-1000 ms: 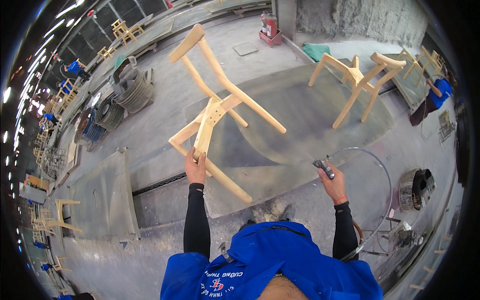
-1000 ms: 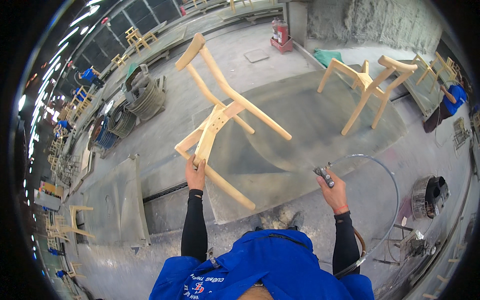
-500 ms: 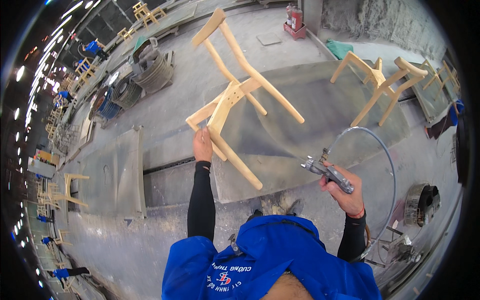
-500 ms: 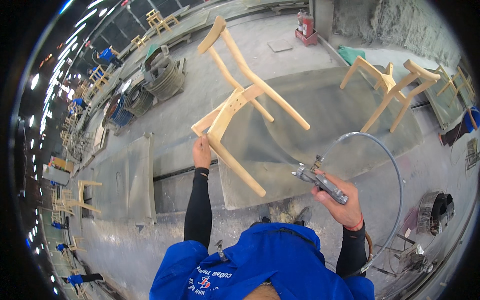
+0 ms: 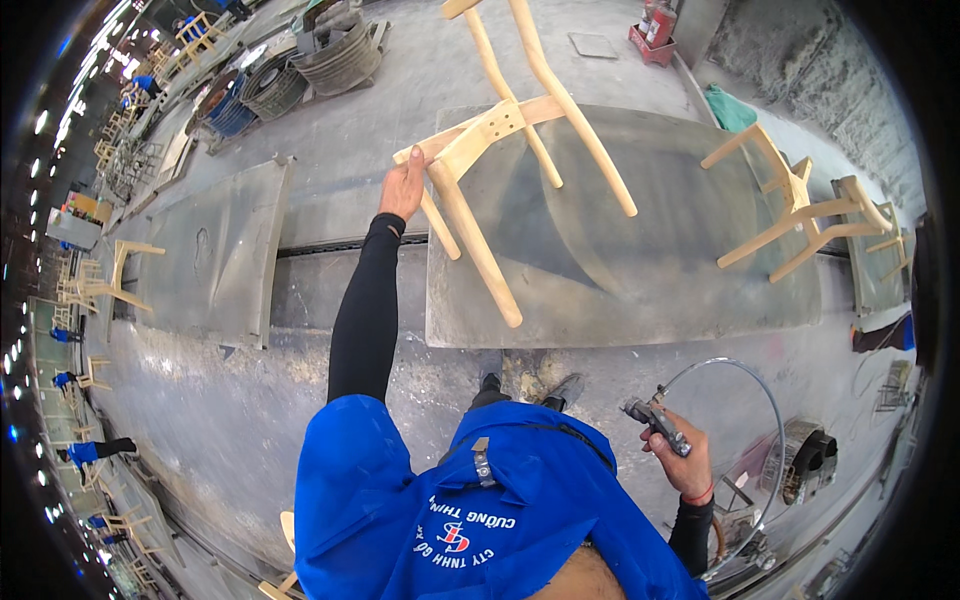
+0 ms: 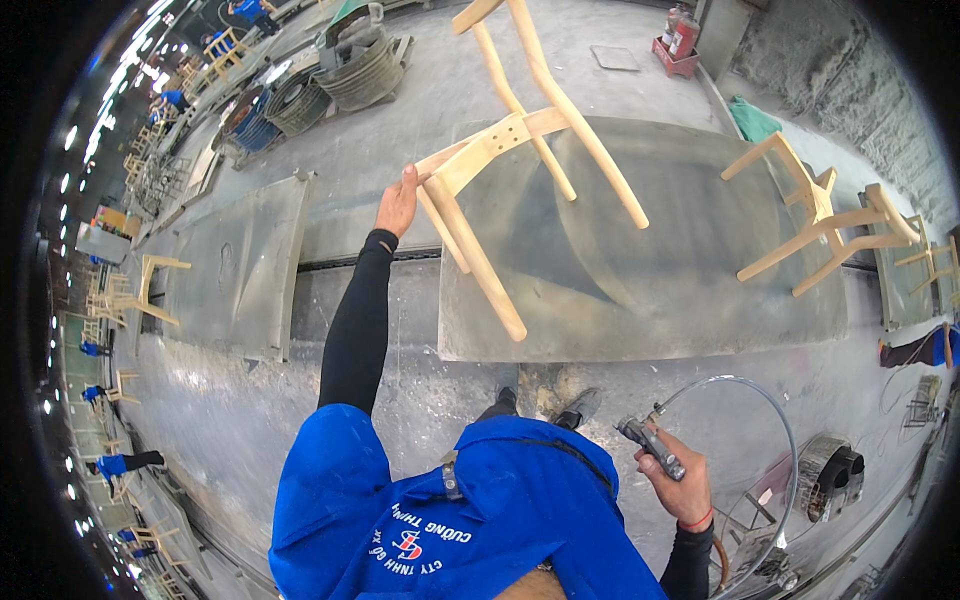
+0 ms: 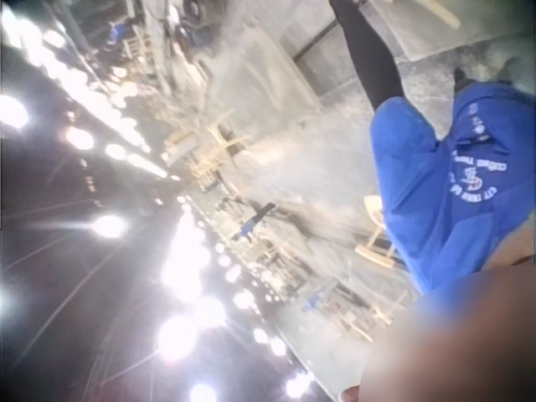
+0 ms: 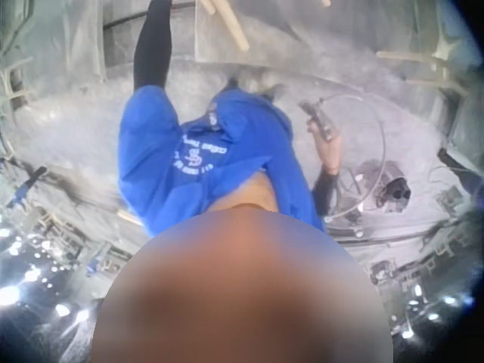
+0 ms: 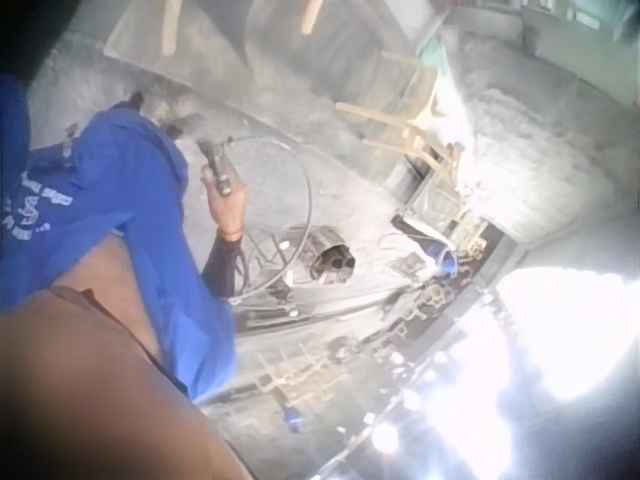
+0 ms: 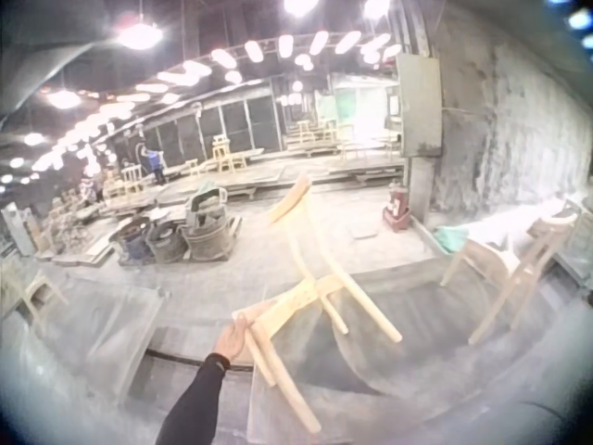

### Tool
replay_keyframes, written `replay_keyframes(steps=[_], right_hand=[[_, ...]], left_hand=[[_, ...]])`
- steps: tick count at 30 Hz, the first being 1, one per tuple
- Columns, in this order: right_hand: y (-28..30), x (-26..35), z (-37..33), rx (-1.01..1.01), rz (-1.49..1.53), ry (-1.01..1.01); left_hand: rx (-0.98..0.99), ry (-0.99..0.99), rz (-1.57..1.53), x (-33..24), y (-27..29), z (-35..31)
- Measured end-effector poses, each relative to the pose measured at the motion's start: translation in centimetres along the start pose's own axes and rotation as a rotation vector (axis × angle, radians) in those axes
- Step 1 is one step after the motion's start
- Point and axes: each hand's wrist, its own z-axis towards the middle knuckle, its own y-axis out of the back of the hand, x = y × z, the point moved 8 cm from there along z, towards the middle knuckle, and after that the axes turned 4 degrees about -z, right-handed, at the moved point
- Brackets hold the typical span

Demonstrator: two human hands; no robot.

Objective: The person uses a handheld spray gun to apply a finish to multiple wooden chair frames. They rotate each chair to cover all sides, then place it on a nearby table before moving to the next chair.

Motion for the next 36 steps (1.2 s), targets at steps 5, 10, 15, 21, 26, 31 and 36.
replay_keyframes(steps=[5,10,15,21,26,31,36], right_hand=[[-0.8,4.2,-0.9,-0.107,0.165,0.131],[-2.1,5.6,0.2,0.088,-0.210,0.085],[-2.5,6.7,1.4,-0.047,0.046,0.192],[-3.2,4.0,6.8,-0.106,0.128,0.207],[-6.2,-7.1,15.7,-0.049,0.047,-0.007],[-9.2,-11.5,22.5,-0.007,0.056,-0.083],[-10.7,-6.1,28.0,-0.071,0.532,0.178]], left_hand=[[0.047,0.008,0.135,0.4,0.5,1.9],[0.109,0.034,0.183,0.1,0.8,3.3],[0.143,0.074,0.227,0.2,0.6,3.4],[0.233,-0.011,0.369,-1.2,0.3,3.8],[0.195,-0.196,0.482,-3.4,-0.4,3.1],[0.300,-0.241,0.693,-5.7,-1.7,3.3],[0.357,-0.277,0.677,-8.4,-2.7,2.3]])
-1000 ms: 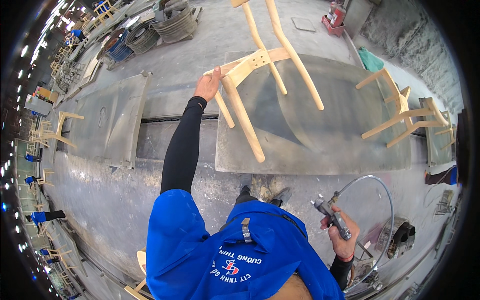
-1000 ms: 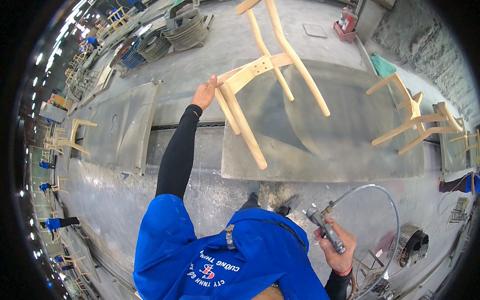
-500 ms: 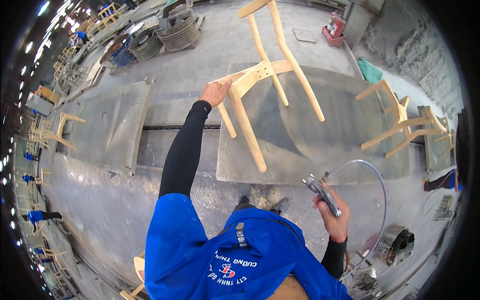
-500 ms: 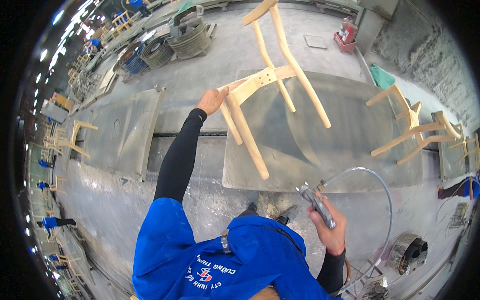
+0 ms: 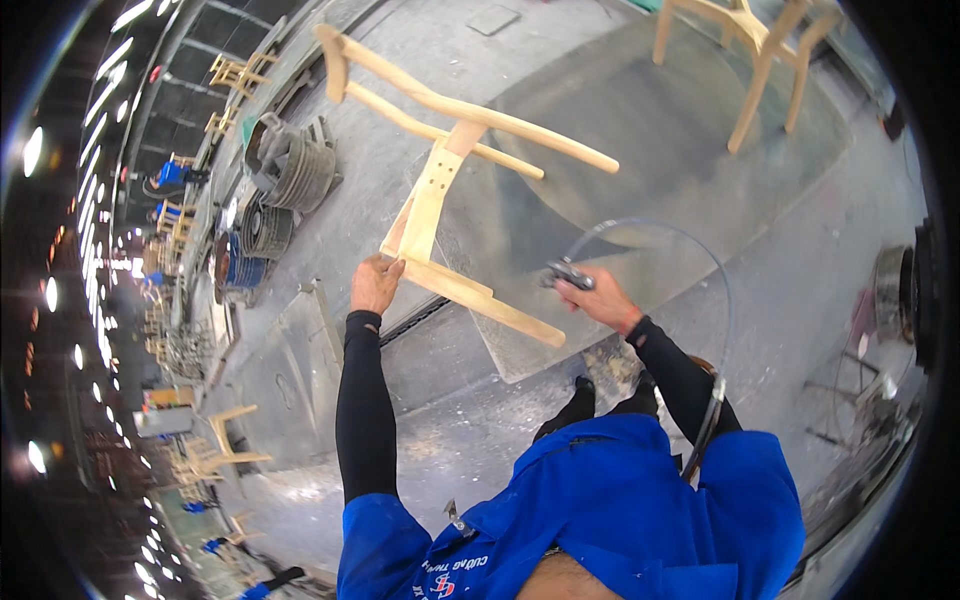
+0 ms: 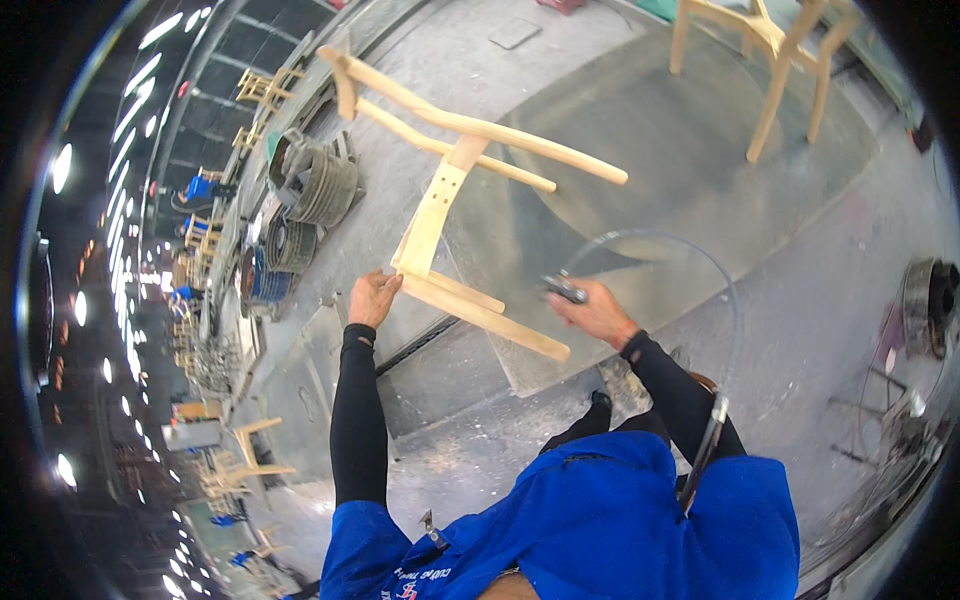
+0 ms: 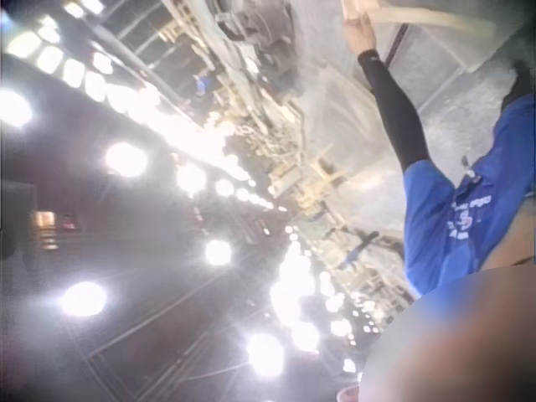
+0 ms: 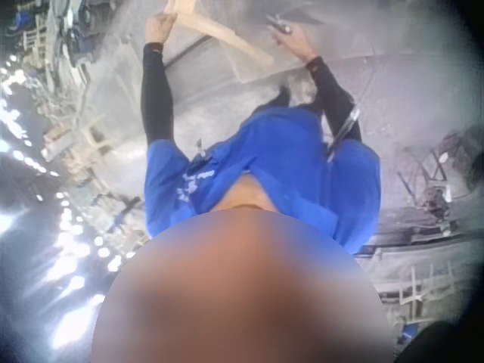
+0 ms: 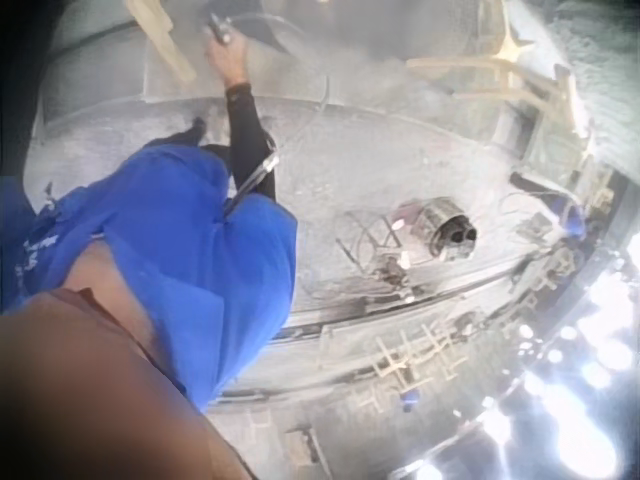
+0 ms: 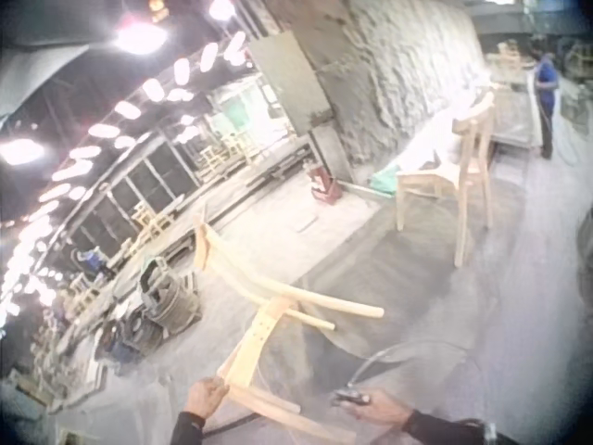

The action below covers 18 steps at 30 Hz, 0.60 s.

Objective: The person uses a handheld spray gun to apply a finish to multiple wooden chair frames. They rotate each chair to cover all sides, then place it on a nearby table before moving to the next chair.

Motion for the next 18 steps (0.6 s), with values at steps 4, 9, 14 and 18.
replay_keyframes(steps=[4,9,14,18], right_hand=[[-1.3,-1.8,3.3,0.056,-0.030,-0.097],[-0.9,-3.5,4.2,0.112,-0.712,0.046],[2.2,1.9,5.0,-0.211,-0.482,0.202],[5.4,6.3,6.9,-0.383,-0.384,0.310]], left_hand=[[0.119,0.019,0.020,-1.6,-0.5,0.8],[0.171,0.144,-0.017,-1.9,-0.7,0.4],[0.124,0.128,-0.071,-3.0,-0.3,0.0],[0.131,0.188,-0.052,-3.0,-0.3,-0.2]])
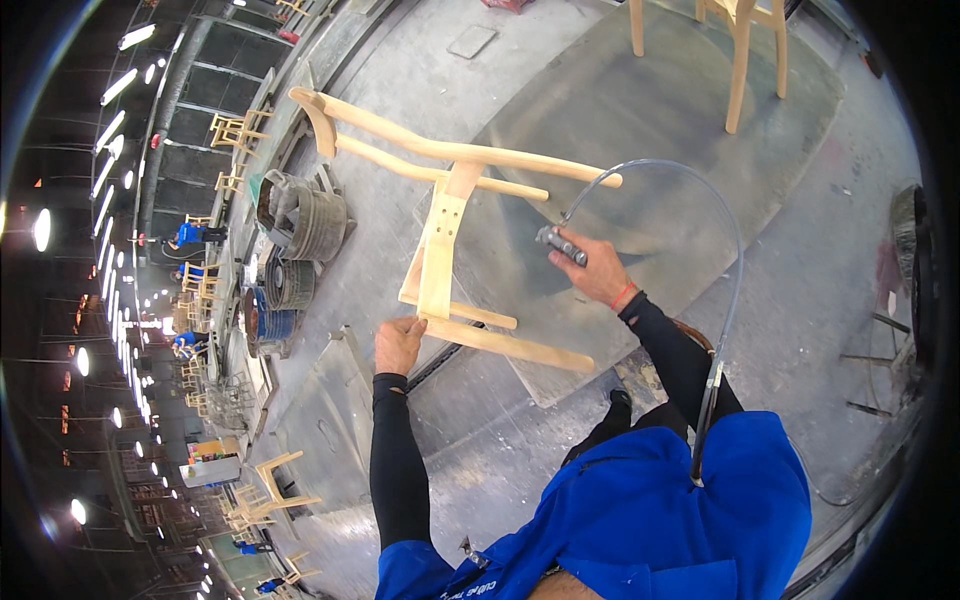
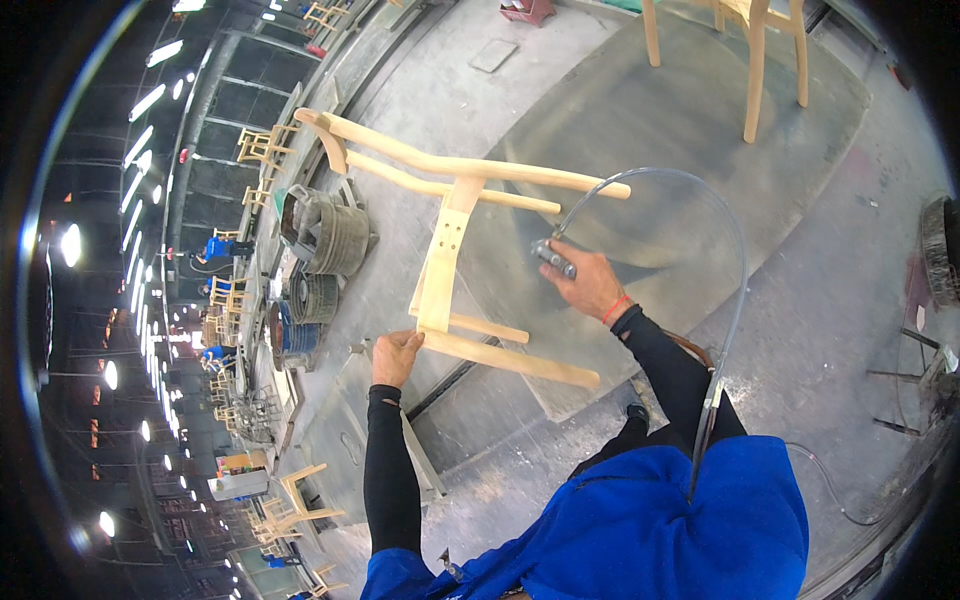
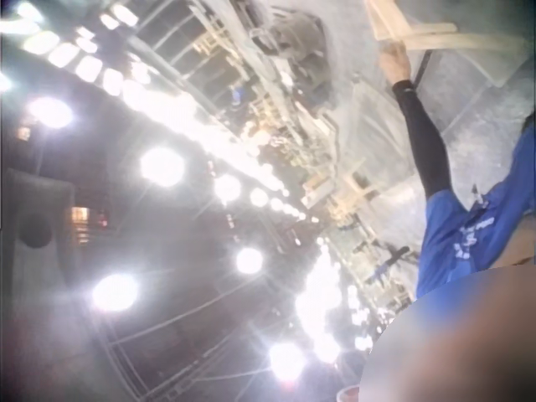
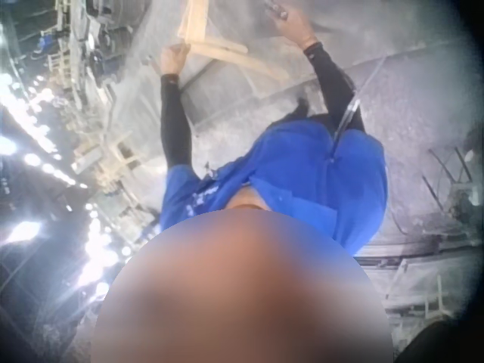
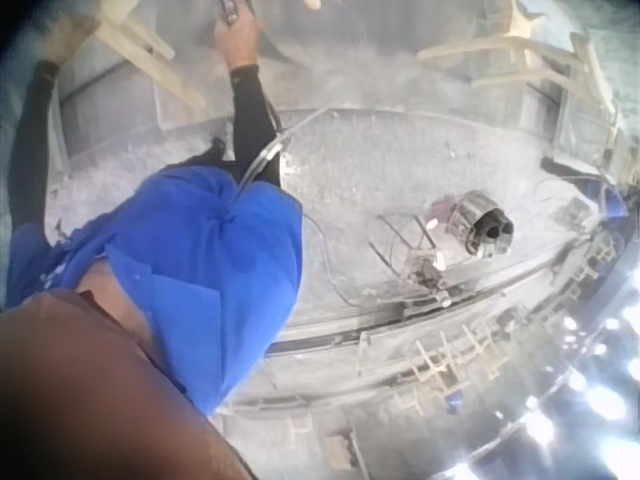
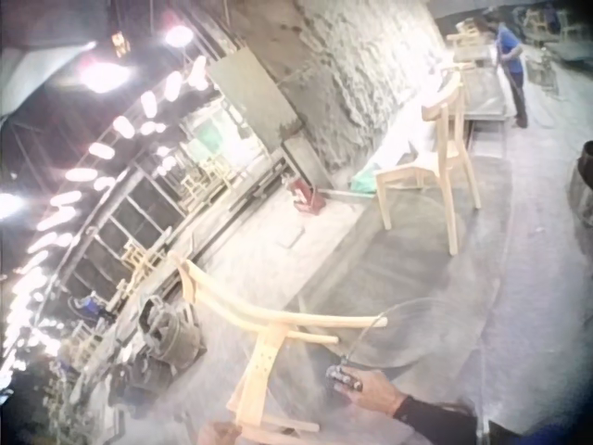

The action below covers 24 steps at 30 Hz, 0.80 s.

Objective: The person uses a handheld spray gun to apply a finish to multiple wooden chair frames. They rotate each chair to cover all sides, then place it on a nearby table before moving to the next chair.

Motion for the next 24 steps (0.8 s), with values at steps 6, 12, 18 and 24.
replay_keyframes(steps=[6,12,18,24], right_hand=[[2.3,-6.3,2.0,-0.030,-0.228,-0.212],[4.3,-9.1,1.2,-0.023,-0.213,-0.291],[6.1,-2.6,0.9,-0.014,0.037,-0.146],[7.8,3.5,-1.3,0.145,0.212,-0.306]], left_hand=[[-0.025,-0.016,0.023,-0.2,0.1,-0.1],[-0.008,-0.039,0.067,-0.2,-0.2,0.1],[-0.035,-0.097,0.022,-0.3,-0.5,-0.2],[-0.112,-0.094,-0.050,-0.2,-1.5,-0.9]])
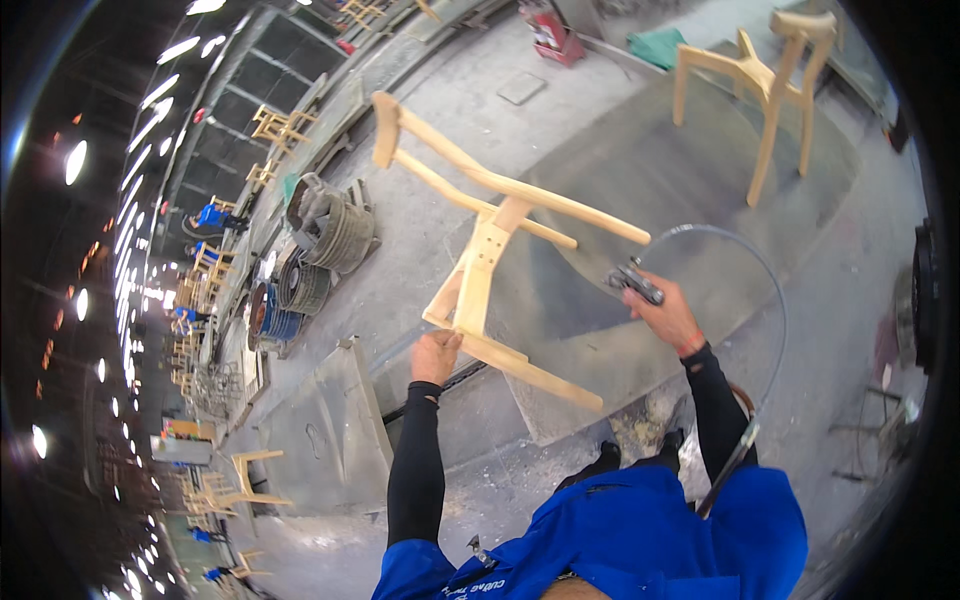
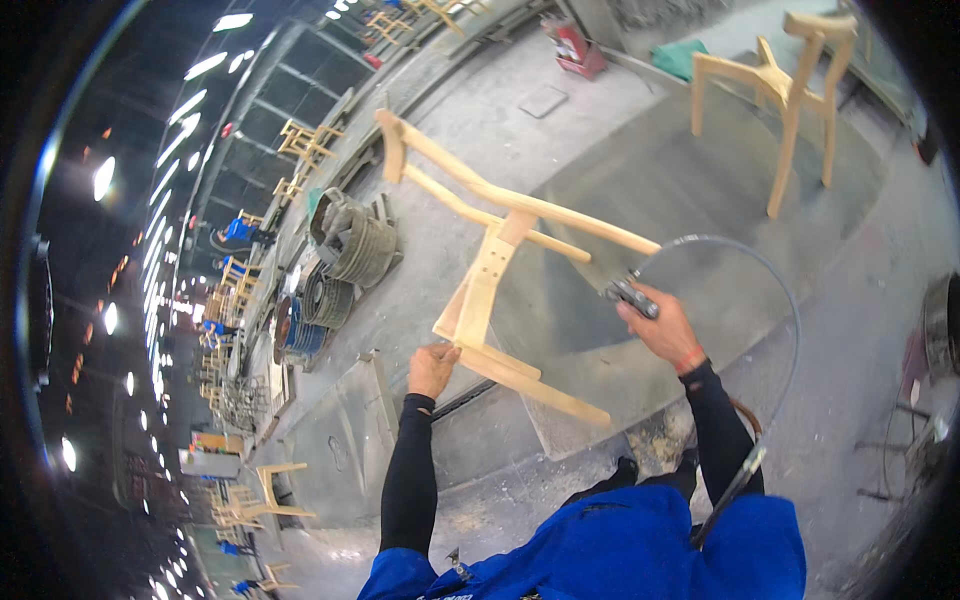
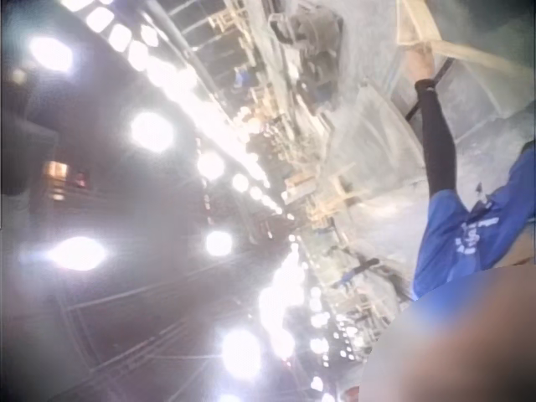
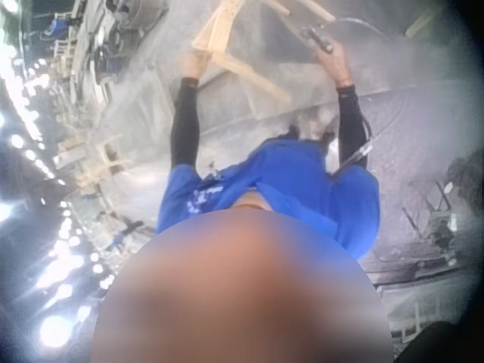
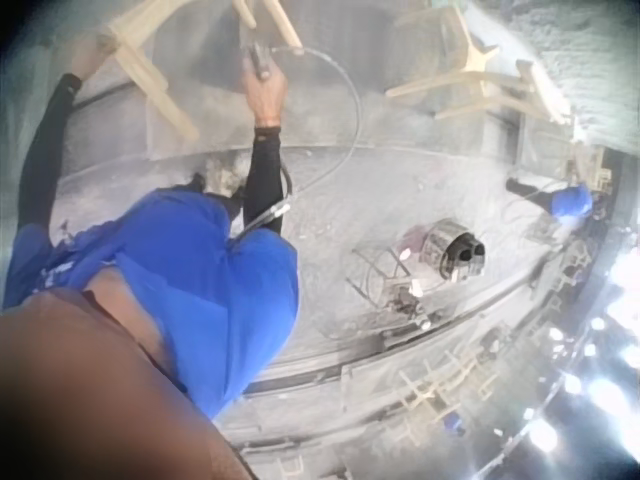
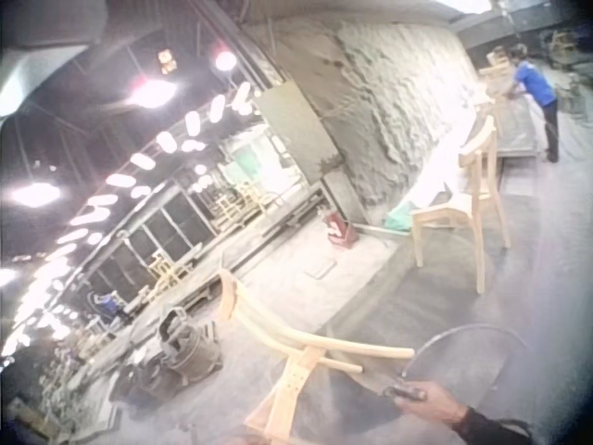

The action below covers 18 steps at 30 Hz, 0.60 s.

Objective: The person uses a handheld spray gun to apply a finish to multiple wooden chair frames. They rotate each chair to cover all sides, then place it on a nearby table before moving to the next chair.

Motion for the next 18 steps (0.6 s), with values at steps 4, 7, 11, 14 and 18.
replay_keyframes(steps=[4,7,11,14,18], right_hand=[[-1.1,4.4,-1.0,0.010,0.151,0.073],[-2.5,7.2,-0.1,0.030,0.100,0.139],[-5.3,10.9,2.7,0.030,0.047,0.227],[-6.3,13.8,3.2,-0.013,0.102,0.287],[-6.2,17.2,1.9,-0.077,0.173,0.417]], left_hand=[[-0.102,-0.021,-0.133,-0.8,-0.8,-1.4],[-0.173,-0.029,-0.201,-1.7,-1.4,-2.6],[-0.161,-0.016,-0.257,-2.6,-2.6,-3.6],[-0.161,-0.015,-0.288,-3.2,-3.1,-3.9],[-0.135,0.007,-0.320,-3.2,-4.1,-4.3]])
